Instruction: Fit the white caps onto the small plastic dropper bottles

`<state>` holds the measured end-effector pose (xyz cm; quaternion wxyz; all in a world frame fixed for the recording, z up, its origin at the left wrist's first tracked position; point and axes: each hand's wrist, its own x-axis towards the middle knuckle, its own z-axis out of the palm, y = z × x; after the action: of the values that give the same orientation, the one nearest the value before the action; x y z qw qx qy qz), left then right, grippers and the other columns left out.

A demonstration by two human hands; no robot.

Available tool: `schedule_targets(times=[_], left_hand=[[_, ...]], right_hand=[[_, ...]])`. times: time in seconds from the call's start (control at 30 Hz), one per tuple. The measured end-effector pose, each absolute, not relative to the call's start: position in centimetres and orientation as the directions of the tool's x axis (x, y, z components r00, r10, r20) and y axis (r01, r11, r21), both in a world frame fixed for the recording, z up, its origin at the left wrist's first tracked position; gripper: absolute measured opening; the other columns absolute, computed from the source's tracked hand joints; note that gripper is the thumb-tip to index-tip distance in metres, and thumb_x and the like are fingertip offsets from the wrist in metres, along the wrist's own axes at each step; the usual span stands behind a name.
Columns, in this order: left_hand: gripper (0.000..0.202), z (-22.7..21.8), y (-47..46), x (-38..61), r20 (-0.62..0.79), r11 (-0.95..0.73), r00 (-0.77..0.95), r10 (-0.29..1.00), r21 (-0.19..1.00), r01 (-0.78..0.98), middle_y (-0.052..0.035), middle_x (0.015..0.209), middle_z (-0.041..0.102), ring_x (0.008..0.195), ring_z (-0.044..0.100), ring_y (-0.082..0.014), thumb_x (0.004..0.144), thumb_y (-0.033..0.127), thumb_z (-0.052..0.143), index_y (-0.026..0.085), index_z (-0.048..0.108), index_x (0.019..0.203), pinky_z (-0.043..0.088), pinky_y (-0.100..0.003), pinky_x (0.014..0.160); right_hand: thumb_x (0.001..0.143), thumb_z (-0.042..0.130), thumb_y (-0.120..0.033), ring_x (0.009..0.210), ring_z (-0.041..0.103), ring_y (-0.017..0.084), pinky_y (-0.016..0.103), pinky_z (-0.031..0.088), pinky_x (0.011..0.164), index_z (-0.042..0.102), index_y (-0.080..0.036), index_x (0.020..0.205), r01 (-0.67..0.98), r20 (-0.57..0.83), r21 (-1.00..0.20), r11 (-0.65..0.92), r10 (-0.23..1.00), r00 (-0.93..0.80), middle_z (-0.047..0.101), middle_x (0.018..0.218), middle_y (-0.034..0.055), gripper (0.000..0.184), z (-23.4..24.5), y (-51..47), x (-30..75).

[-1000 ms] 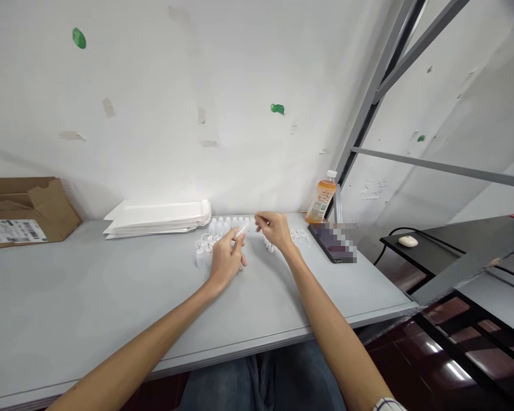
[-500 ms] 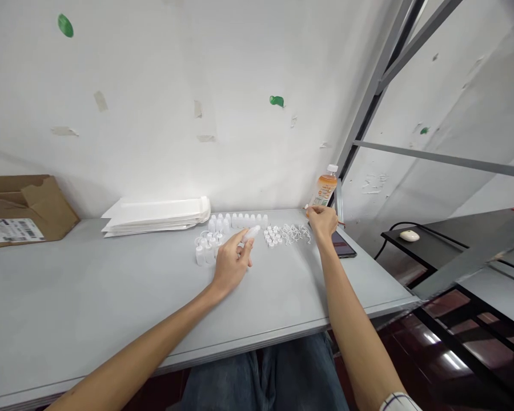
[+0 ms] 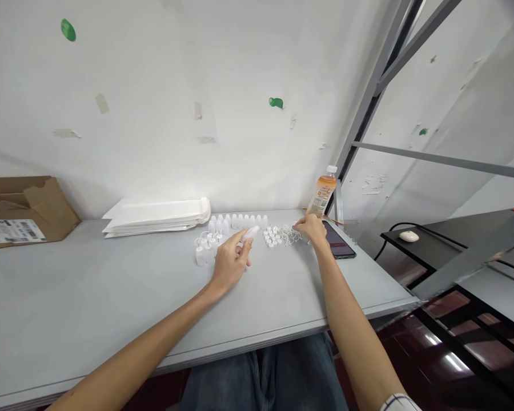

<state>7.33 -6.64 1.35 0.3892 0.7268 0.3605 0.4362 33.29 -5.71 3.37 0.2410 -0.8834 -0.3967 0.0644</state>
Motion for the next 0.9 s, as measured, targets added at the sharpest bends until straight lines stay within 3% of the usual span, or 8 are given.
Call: schedule_targets(times=[0.17, 0.37, 0.43, 0.5, 0.57, 0.63, 0.77, 0.9], left_hand=[[0.045, 1.5, -6.6, 7.4, 0.359, -0.443, 0.357, 0.862, 0.876, 0.188, -0.0010, 0.077, 0.063, 0.047, 0.058, -0.0096, 0.091, 0.047, 0.047, 0.019, 0.061, 0.123, 0.046, -0.021, 0.043], [0.044, 1.6, -6.7, 7.4, 0.349, -0.444, 0.366, 0.863, 0.869, 0.219, -0.0003, 0.072, 0.064, 0.047, 0.059, -0.0108, 0.090, 0.046, 0.047, 0.018, 0.063, 0.121, 0.046, -0.022, 0.045], [0.043, 1.7, -6.8, 7.4, 0.347, -0.445, 0.366, 0.864, 0.866, 0.228, -0.0001, 0.069, 0.064, 0.047, 0.059, -0.0116, 0.090, 0.045, 0.048, 0.017, 0.063, 0.119, 0.046, -0.023, 0.046], [0.043, 1.7, -6.9, 7.4, 0.347, -0.446, 0.363, 0.865, 0.863, 0.238, 0.0001, 0.066, 0.064, 0.048, 0.060, -0.0121, 0.089, 0.044, 0.049, 0.016, 0.063, 0.119, 0.046, -0.023, 0.047], [0.043, 1.8, -7.0, 7.5, 0.351, -0.453, 0.363, 0.863, 0.857, 0.248, 0.0003, 0.065, 0.064, 0.047, 0.059, -0.0120, 0.089, 0.043, 0.050, 0.016, 0.063, 0.119, 0.045, -0.023, 0.047], [0.041, 1.8, -7.1, 7.5, 0.360, -0.464, 0.365, 0.859, 0.849, 0.255, 0.0006, 0.064, 0.064, 0.046, 0.059, -0.0119, 0.089, 0.042, 0.050, 0.016, 0.064, 0.118, 0.044, -0.023, 0.047], [0.038, 2.0, -6.8, 7.4, 0.381, -0.480, 0.341, 0.860, 0.832, 0.280, 0.0013, 0.062, 0.064, 0.047, 0.059, -0.0124, 0.089, 0.041, 0.051, 0.017, 0.065, 0.115, 0.043, -0.023, 0.047], [0.037, 2.2, -6.5, 7.2, 0.447, -0.531, 0.302, 0.842, 0.787, 0.315, -0.0004, 0.068, 0.068, 0.050, 0.061, -0.0130, 0.088, 0.040, 0.052, 0.018, 0.065, 0.114, 0.045, -0.023, 0.049]], right_hand=[[0.069, 0.072, -0.031, 0.096, 0.066, 0.027, 0.034, 0.047, 0.079, 0.077, -0.024, 0.085, 0.694, 0.042, -0.458, -0.556, 0.766, 0.642, 0.073, 0.093, 0.0085, 0.019, 3.8, -6.0, 33.1], [0.070, 0.071, -0.036, 0.093, 0.066, 0.028, 0.034, 0.047, 0.075, 0.078, -0.024, 0.085, 0.679, 0.117, -0.485, -0.551, 0.729, 0.675, 0.072, 0.092, 0.0092, 0.020, 4.4, -6.3, 33.1], [0.073, 0.068, -0.037, 0.089, 0.066, 0.026, 0.032, 0.046, 0.071, 0.077, -0.022, 0.083, 0.662, 0.173, -0.531, -0.529, 0.697, 0.696, 0.072, 0.089, 0.0098, 0.020, 4.5, -6.3, 33.0], [0.076, 0.065, -0.038, 0.075, 0.065, 0.021, 0.028, 0.044, 0.062, 0.075, -0.019, 0.078, 0.612, 0.176, -0.662, -0.433, 0.703, 0.689, 0.071, 0.082, 0.0096, 0.022, 4.8, -6.2, 32.4], [0.077, 0.064, -0.040, 0.058, 0.058, 0.014, 0.023, 0.038, 0.050, 0.073, -0.015, 0.074, 0.490, 0.119, -0.835, -0.250, 0.788, 0.604, 0.069, 0.075, 0.0086, 0.027, 5.2, -6.3, 31.3], [0.076, 0.066, -0.043, 0.051, 0.050, 0.009, 0.021, 0.030, 0.042, 0.071, -0.014, 0.074, 0.321, 0.074, -0.945, -0.069, 0.908, 0.413, 0.068, 0.074, 0.0077, 0.030, 5.8, -6.5, 29.7], [0.067, 0.076, -0.044, 0.053, 0.051, 0.009, 0.021, 0.030, 0.042, 0.071, -0.013, 0.079, 0.182, 0.055, -0.981, 0.059, 0.998, -0.029, 0.066, 0.075, 0.0054, 0.033, 6.9, -7.3, 26.3], [0.063, 0.079, -0.039, 0.055, 0.050, 0.009, 0.021, 0.035, 0.044, 0.071, -0.013, 0.079, 0.107, 0.123, -0.986, 0.129, 0.990, -0.064, 0.061, 0.070, 0.0018, 0.031, 7.2, -7.6, 24.6]])
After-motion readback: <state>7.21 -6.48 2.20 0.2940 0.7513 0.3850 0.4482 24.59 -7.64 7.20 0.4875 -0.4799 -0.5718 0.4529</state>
